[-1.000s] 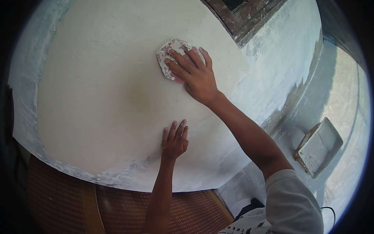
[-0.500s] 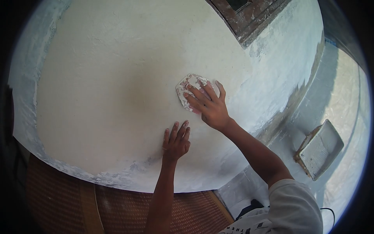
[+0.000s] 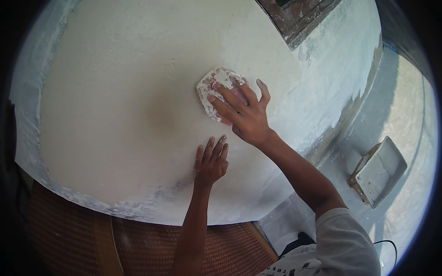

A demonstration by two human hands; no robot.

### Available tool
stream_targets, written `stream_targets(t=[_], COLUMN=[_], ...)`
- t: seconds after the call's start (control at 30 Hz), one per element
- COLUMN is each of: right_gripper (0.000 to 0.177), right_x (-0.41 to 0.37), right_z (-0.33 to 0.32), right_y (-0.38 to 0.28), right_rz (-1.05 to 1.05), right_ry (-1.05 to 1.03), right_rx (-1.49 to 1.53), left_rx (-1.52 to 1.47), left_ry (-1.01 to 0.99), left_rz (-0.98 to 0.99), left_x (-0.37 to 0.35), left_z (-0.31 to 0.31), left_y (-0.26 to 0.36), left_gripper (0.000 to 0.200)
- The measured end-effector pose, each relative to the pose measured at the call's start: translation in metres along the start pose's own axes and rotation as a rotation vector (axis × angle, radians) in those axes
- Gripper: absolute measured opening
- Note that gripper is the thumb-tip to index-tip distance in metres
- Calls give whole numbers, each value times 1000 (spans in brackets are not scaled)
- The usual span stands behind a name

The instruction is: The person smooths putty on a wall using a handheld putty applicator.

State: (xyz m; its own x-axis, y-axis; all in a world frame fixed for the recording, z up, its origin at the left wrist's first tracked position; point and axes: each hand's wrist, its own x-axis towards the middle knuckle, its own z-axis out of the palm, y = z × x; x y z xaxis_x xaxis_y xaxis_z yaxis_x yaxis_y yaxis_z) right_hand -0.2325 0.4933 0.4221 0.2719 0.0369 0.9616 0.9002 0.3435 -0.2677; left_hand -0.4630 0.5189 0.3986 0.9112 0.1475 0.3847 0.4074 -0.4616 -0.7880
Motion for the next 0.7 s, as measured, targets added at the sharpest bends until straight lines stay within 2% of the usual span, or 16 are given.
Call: stream_targets(t=[0.03, 0.1, 0.23, 0.3, 0.37, 0.4, 0.43, 0.5, 0.6, 0.63, 0.7], right_gripper=[47, 46, 46, 49, 57, 65, 65, 67, 58, 57, 57], right_x=[28, 41, -62, -52, 7, 30, 25, -1, -68, -72, -22], right_z=[6, 18, 9, 0, 6, 10, 14, 29, 10, 5, 0], right_y=[-5, -3, -2, -3, -4, -6, -8, -13, -34, -37, -33], right_rz=[-11, 8, -9, 59, 70, 74, 80, 151, 148, 145, 186], right_ry=[36, -132, -168, -77, 52, 34, 43, -80, -101, -114, 40], right_rx=[-48, -91, -56, -30, -77, -113, -120, -32, -39, -35, -98], left_rx=[-3, -1, -22, -6, -13, -20, -19, -39, -100, -99, -82], left_ry=[-7, 0, -1, -34, -24, -8, -4, -16, -26, -20, -25], left_rz=[3, 5, 6, 13, 15, 16, 28, 12, 4, 2, 18], left_x=[-2, -1, 3, 1, 1, 1, 0, 1, -4, -1, 3], left_z=[-1, 1, -1, -3, -3, -3, -3, -3, 4, 2, -7], left_y=[0, -1, -2, -1, -1, -2, -3, -2, 0, -1, -3], left_gripper=[36, 38, 40, 42, 42, 42, 42, 44, 44, 44, 44])
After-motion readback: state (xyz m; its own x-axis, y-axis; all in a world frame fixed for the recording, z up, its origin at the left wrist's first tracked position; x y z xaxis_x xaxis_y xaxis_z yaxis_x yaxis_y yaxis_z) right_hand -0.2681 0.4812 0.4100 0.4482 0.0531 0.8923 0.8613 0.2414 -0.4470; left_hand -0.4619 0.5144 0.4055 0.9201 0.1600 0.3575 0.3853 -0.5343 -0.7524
